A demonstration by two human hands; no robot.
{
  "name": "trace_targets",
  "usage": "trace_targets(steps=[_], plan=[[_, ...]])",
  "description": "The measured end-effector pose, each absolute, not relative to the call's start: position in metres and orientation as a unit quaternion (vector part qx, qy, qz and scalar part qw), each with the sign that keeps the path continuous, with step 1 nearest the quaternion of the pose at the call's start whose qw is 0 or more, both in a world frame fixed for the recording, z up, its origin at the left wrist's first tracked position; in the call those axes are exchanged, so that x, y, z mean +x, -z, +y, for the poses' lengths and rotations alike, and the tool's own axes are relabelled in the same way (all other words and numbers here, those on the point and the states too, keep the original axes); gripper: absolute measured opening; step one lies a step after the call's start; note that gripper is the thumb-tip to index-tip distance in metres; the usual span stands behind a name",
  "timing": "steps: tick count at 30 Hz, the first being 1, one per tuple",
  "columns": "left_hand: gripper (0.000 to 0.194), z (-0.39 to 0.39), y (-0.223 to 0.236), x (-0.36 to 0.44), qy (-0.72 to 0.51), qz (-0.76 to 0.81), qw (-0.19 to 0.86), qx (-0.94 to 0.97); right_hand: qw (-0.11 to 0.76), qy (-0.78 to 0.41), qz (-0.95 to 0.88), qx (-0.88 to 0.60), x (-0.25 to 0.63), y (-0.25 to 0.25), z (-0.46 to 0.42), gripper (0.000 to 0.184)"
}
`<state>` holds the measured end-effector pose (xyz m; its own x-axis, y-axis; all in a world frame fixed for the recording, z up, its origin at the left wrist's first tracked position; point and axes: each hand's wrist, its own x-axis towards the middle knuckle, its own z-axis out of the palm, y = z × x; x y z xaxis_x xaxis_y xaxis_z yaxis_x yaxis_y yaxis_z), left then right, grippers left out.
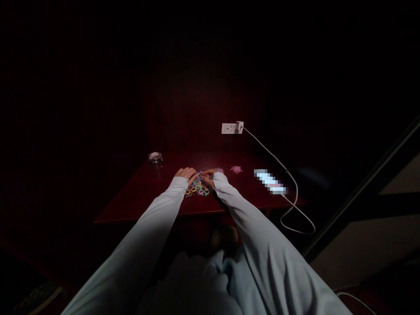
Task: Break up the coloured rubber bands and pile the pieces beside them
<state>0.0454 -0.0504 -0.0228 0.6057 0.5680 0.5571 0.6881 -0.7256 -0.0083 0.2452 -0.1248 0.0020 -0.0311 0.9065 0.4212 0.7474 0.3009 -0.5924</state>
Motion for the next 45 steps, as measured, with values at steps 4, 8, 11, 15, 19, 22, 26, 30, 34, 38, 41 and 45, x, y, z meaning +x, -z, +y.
trace_targets(steps=[4, 8, 11, 15, 19, 22, 26, 30, 34, 38, 41, 45], plan=[[0.024, -0.048, 0.025, 0.044, 0.267, -0.349, 0.112, -0.891, 0.38, -0.111, -0.723, -0.566, 0.24, -0.002, -0.127, 0.02], [0.023, -0.048, 0.026, 0.045, 0.267, -0.356, 0.114, -0.888, 0.373, -0.108, -0.73, -0.562, 0.231, -0.001, -0.126, 0.017], [0.023, -0.048, 0.027, 0.046, 0.267, -0.359, 0.116, -0.887, 0.368, -0.099, -0.73, -0.568, 0.228, -0.002, -0.126, 0.016], [0.022, -0.048, 0.026, 0.046, 0.267, -0.358, 0.117, -0.887, 0.358, -0.091, -0.73, -0.575, 0.23, -0.004, -0.129, 0.021], [0.023, -0.048, 0.026, 0.046, 0.27, -0.357, 0.115, -0.887, 0.347, -0.087, -0.729, -0.584, 0.233, -0.007, -0.131, 0.022], [0.023, -0.047, 0.026, 0.046, 0.272, -0.359, 0.113, -0.886, 0.342, -0.083, -0.727, -0.589, 0.235, -0.008, -0.132, 0.023], [0.022, -0.047, 0.027, 0.045, 0.274, -0.36, 0.11, -0.885, 0.34, -0.075, -0.726, -0.593, 0.235, -0.009, -0.134, 0.024], [0.022, -0.049, 0.026, 0.045, 0.277, -0.359, 0.107, -0.885, 0.338, -0.066, -0.728, -0.593, 0.236, -0.011, -0.135, 0.024], [0.022, -0.05, 0.025, 0.045, 0.278, -0.361, 0.104, -0.884, 0.333, -0.063, -0.73, -0.593, 0.237, -0.011, -0.135, 0.024], [0.023, -0.049, 0.025, 0.045, 0.273, -0.362, 0.098, -0.886, 0.328, -0.06, -0.732, -0.594, 0.237, -0.011, -0.137, 0.022], [0.023, -0.048, 0.024, 0.045, 0.27, -0.362, 0.094, -0.887, 0.326, -0.058, -0.733, -0.594, 0.238, -0.012, -0.139, 0.02], [0.023, -0.049, 0.023, 0.044, 0.27, -0.361, 0.092, -0.888, 0.322, -0.06, -0.732, -0.598, 0.237, -0.012, -0.139, 0.018]])
